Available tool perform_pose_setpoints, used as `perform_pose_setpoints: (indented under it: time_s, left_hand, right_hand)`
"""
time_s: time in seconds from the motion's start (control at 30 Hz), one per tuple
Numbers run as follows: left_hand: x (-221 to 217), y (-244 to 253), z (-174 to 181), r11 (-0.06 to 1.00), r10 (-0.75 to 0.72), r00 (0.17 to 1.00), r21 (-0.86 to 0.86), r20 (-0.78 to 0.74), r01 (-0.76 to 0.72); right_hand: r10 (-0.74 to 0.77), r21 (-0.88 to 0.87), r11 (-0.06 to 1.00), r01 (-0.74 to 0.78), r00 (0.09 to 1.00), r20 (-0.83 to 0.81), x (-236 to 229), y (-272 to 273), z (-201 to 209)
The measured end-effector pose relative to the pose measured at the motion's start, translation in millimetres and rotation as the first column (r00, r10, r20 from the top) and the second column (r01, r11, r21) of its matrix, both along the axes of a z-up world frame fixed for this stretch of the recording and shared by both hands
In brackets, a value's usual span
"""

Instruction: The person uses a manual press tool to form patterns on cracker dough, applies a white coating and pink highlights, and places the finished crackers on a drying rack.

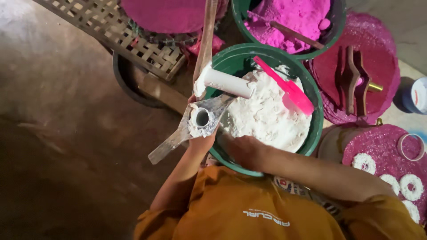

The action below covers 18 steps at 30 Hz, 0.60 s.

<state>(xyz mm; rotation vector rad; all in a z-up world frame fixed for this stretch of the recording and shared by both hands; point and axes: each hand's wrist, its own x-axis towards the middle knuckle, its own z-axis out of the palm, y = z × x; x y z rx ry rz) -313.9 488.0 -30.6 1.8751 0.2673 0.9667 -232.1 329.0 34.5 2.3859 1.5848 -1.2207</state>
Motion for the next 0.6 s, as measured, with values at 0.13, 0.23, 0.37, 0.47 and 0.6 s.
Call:
perform_pose_setpoints:
  time_s: [0.13,0.23,0.37,0.47,0.6]
  left_hand:
    - [0,27,22,0.978,0.146,0.989,0.144,0.033,-0.149]
    - [-6,42,45,0.915,0.287,0.957,0.286,0.035,-0.285]
    - [14,16,88,0.975,0.213,0.948,0.120,-0.237,-0.189]
    - [27,-28,104,0.961,0.144,0.985,0.223,0.100,-0.163]
    - [55,-30,96,0.987,-0.161,0.987,-0.030,-0.006,0.161]
  right_hand:
    - [-0.027,0.021,0.999,0.033,0.966,-0.258,44,-44,79]
    - [-0.458,-0.028,0.875,0.483,0.809,-0.367,54,-87,134]
    - [-0.502,0.334,0.616,0.713,0.683,-0.531,24,-106,151]
    - [-0.474,0.671,0.405,0.621,0.770,-0.427,4,-77,117]
    - [-0.508,0.888,0.353,0.294,0.857,-0.082,-10,-63,80]
